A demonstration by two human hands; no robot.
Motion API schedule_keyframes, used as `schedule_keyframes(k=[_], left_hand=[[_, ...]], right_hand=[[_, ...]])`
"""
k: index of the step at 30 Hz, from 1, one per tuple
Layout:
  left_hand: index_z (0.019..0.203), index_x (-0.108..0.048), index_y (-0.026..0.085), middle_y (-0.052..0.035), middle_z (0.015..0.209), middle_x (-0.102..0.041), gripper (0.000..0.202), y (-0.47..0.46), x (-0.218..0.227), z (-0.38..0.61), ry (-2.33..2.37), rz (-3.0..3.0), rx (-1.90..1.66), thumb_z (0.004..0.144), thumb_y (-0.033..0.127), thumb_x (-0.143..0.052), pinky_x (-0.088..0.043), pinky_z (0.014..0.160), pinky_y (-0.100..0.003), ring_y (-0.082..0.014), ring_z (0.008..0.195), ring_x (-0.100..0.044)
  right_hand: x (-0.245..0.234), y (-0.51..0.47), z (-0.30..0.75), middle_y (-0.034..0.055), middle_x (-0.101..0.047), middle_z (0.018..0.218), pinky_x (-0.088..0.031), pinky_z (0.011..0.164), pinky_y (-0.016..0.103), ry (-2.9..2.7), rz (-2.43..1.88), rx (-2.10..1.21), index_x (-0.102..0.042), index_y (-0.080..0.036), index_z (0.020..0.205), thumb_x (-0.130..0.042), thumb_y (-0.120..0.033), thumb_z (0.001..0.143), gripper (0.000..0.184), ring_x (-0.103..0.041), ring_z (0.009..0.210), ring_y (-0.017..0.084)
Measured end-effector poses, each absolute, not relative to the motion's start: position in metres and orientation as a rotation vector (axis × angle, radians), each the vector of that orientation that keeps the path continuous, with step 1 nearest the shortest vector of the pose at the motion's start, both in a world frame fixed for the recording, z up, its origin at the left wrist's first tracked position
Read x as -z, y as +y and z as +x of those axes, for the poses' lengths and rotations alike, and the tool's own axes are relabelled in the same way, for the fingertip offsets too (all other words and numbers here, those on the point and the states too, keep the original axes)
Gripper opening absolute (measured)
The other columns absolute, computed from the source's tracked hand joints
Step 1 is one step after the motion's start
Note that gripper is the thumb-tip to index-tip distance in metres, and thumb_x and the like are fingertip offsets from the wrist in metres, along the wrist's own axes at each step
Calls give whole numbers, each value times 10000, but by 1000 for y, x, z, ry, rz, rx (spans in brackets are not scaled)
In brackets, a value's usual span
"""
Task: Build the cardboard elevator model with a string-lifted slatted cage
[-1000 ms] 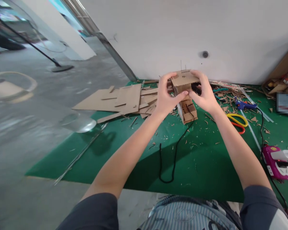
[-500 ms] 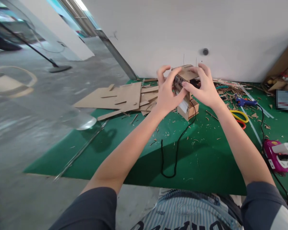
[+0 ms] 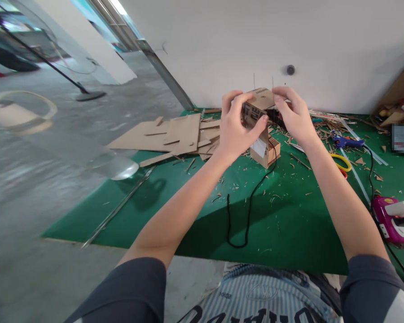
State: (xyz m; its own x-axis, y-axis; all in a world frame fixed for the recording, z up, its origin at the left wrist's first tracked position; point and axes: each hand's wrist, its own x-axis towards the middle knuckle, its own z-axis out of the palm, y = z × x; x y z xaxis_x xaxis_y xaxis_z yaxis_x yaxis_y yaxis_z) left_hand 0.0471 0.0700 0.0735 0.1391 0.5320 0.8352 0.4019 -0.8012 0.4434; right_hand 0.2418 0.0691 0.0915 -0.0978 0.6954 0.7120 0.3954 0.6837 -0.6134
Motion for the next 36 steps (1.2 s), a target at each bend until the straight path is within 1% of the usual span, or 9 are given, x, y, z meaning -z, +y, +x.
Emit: schedule_keyframes(k=[4,8,10,13,17,23,29,34,36], left_hand=[[1289,-524,332,-111,1447,-460,716,71,-74,48,957,2290,-1703,740,725,-763,-472,1150,-609,-388,1411,-460],[1283,-541,315,-112,1418,-493,632,77,-73,46,911,2326,-1726,801,671,-739,-452,1175,-585,-360,1393,-482],[1283,-554,299,-116,1402,-512,624,80,-74,44,873,2355,-1730,810,663,-733,-438,1189,-575,-348,1373,-502],[1281,-580,290,-120,1401,-531,633,83,-75,41,836,2369,-1703,804,680,-723,-458,1171,-566,-350,1352,-525],[1269,-605,293,-120,1399,-555,648,85,-77,40,814,2360,-1673,784,708,-720,-507,1127,-545,-350,1321,-549],[1261,-616,297,-117,1397,-565,657,83,-77,40,817,2343,-1686,777,733,-707,-526,1102,-538,-351,1324,-545],[1268,-621,297,-125,1401,-555,637,78,-77,40,805,2330,-1693,797,720,-694,-523,1093,-576,-363,1316,-557],[1254,-621,295,-125,1393,-568,655,79,-76,40,819,2340,-1713,789,753,-681,-526,1095,-566,-356,1318,-554],[1253,-621,294,-127,1394,-569,664,80,-75,40,829,2335,-1717,782,757,-685,-529,1091,-563,-364,1323,-549]], right_hand=[[-97,67,246,47,-697,1201,-596,1000,557,-1747,-851,-289,-651,-296,1190,-519,-697,939,492,-673,1140,268],[-104,58,250,48,-632,1359,-606,991,552,-1792,-854,-208,-643,-339,1223,-600,-660,911,449,-620,1246,296],[-109,52,252,47,-629,1366,-610,990,540,-1828,-856,-204,-629,-350,1250,-645,-653,885,475,-616,1251,294],[-116,46,253,36,-668,1286,-585,1032,540,-1860,-854,-226,-627,-330,1243,-678,-665,857,514,-629,1226,277],[-120,45,254,23,-695,1187,-543,1089,548,-1861,-840,-262,-651,-299,1156,-698,-694,824,518,-651,1186,270],[-121,44,255,11,-712,1074,-490,1116,632,-1849,-849,-176,-672,-279,1062,-700,-677,831,461,-674,1125,286],[-123,38,252,19,-714,997,-524,1077,610,-1838,-882,-147,-663,-272,964,-726,-620,835,376,-678,1062,278],[-122,37,250,36,-684,926,-546,1032,611,-1840,-833,-119,-640,-267,847,-706,-624,851,363,-669,991,273],[-124,35,250,43,-673,934,-546,1027,612,-1858,-827,-100,-646,-273,841,-708,-610,855,343,-661,990,273]])
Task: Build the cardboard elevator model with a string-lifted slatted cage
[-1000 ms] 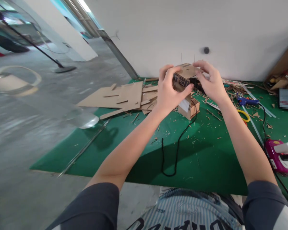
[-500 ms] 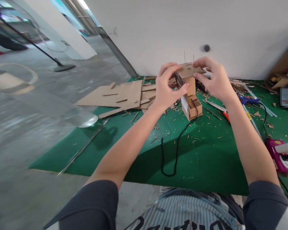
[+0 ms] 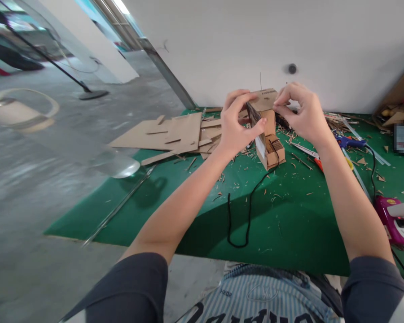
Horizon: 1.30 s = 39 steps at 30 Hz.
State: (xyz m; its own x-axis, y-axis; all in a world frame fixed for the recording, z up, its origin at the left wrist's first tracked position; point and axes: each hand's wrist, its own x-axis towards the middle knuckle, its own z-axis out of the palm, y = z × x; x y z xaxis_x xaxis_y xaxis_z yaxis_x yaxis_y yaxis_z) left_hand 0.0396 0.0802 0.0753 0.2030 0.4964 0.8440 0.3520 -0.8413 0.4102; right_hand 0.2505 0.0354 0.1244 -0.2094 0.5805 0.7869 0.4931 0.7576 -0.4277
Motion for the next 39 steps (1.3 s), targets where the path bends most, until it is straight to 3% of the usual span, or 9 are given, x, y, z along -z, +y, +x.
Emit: schedule_keyframes(k=[6,11,21,31,35,39], left_hand=[[1258,-617,301,-124,1398,-567,665,81,-74,39,837,2326,-1716,780,760,-681,-536,1084,-574,-362,1323,-546],[1266,-608,308,-121,1411,-559,664,79,-75,40,851,2308,-1710,775,745,-699,-542,1077,-569,-357,1330,-545],[1280,-581,316,-103,1407,-548,627,83,-72,40,836,2354,-1713,802,703,-702,-492,1143,-530,-335,1358,-533],[1293,-594,289,-108,1420,-566,564,72,-75,43,857,2320,-1713,842,614,-683,-527,1088,-464,-310,1342,-536],[1309,-590,286,-112,1430,-558,578,74,-73,42,858,2325,-1721,849,629,-666,-522,1086,-455,-306,1353,-524],[1321,-578,291,-107,1442,-548,610,77,-71,41,856,2329,-1712,846,665,-657,-507,1102,-462,-311,1360,-519]], right_hand=[[-134,26,257,52,-660,1005,-593,935,553,-1940,-903,-31,-692,-309,963,-790,-505,803,271,-636,958,266],[-135,20,253,61,-649,988,-597,912,530,-1956,-958,86,-666,-295,925,-712,-438,871,159,-633,933,259],[-115,30,256,77,-652,930,-552,991,613,-1929,-947,176,-635,-300,846,-608,-506,914,218,-632,1074,329],[-88,40,250,52,-625,803,-566,852,460,-1795,-1030,488,-571,-247,767,-575,-425,957,260,-614,829,210],[-84,30,237,32,-629,770,-565,773,403,-1666,-961,303,-639,-253,864,-581,-468,958,242,-611,744,176],[-80,18,217,26,-654,813,-553,670,346,-1392,-886,-148,-661,-255,919,-547,-573,960,340,-633,723,157]])
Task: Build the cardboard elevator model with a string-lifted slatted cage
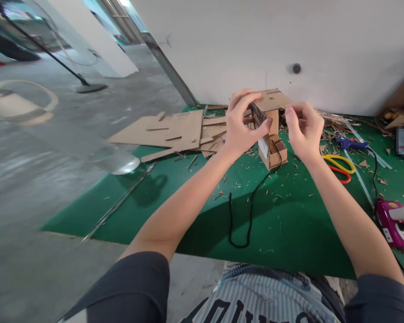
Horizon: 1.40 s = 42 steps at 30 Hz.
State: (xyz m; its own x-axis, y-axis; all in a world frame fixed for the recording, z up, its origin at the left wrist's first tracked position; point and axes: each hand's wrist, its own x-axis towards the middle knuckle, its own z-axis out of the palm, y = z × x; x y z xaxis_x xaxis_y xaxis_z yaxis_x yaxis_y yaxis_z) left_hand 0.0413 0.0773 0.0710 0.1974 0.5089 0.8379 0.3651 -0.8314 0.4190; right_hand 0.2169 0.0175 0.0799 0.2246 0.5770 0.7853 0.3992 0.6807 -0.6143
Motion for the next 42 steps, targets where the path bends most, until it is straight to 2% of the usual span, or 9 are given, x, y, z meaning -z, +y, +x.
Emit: schedule_keyframes(k=[6,11,17,21,24,32,42], left_hand=[[1326,-582,259,-128,1437,-539,621,77,-70,42,831,2308,-1729,858,661,-650,-480,1134,-464,-320,1369,-516],[1321,-577,271,-118,1441,-545,615,76,-70,43,844,2306,-1733,851,659,-657,-491,1126,-458,-309,1364,-516],[1323,-571,264,-126,1417,-560,610,78,-70,42,849,2365,-1768,872,671,-626,-484,1132,-457,-303,1351,-530],[1300,-577,252,-133,1392,-571,591,81,-70,40,812,2379,-1787,866,646,-653,-481,1144,-449,-298,1335,-549],[1297,-574,258,-132,1400,-570,586,81,-70,41,838,2384,-1770,855,628,-677,-494,1137,-448,-295,1334,-553],[1310,-552,269,-123,1409,-557,559,80,-69,42,826,2399,-1778,870,590,-677,-513,1121,-431,-274,1300,-577],[1273,-591,275,-134,1387,-586,604,76,-80,33,831,2392,-1647,833,681,-671,-486,1138,-499,-328,1341,-546]], right_hand=[[-72,15,198,9,-639,827,-506,575,277,-1018,-806,-796,-656,-260,936,-623,-603,860,353,-615,713,136],[-75,17,204,16,-670,923,-529,658,303,-1015,-756,-1022,-667,-258,932,-648,-546,818,310,-635,816,152],[-80,17,215,1,-721,1113,-563,865,383,-1113,-675,-1125,-677,-273,915,-719,-488,775,260,-663,1039,198],[-79,17,220,-15,-731,1148,-565,924,397,-1165,-671,-1149,-693,-291,959,-824,-468,722,324,-668,1099,204],[-78,19,224,-28,-741,1113,-576,910,379,-1185,-682,-1130,-706,-308,971,-875,-473,697,361,-682,1072,188],[-74,32,229,-54,-742,1005,-587,845,332,-1215,-642,-1105,-717,-318,891,-908,-435,686,303,-689,926,132],[-77,30,213,-60,-710,891,-568,753,299,-1137,-583,-1070,-681,-298,821,-912,-418,666,302,-650,810,104]])
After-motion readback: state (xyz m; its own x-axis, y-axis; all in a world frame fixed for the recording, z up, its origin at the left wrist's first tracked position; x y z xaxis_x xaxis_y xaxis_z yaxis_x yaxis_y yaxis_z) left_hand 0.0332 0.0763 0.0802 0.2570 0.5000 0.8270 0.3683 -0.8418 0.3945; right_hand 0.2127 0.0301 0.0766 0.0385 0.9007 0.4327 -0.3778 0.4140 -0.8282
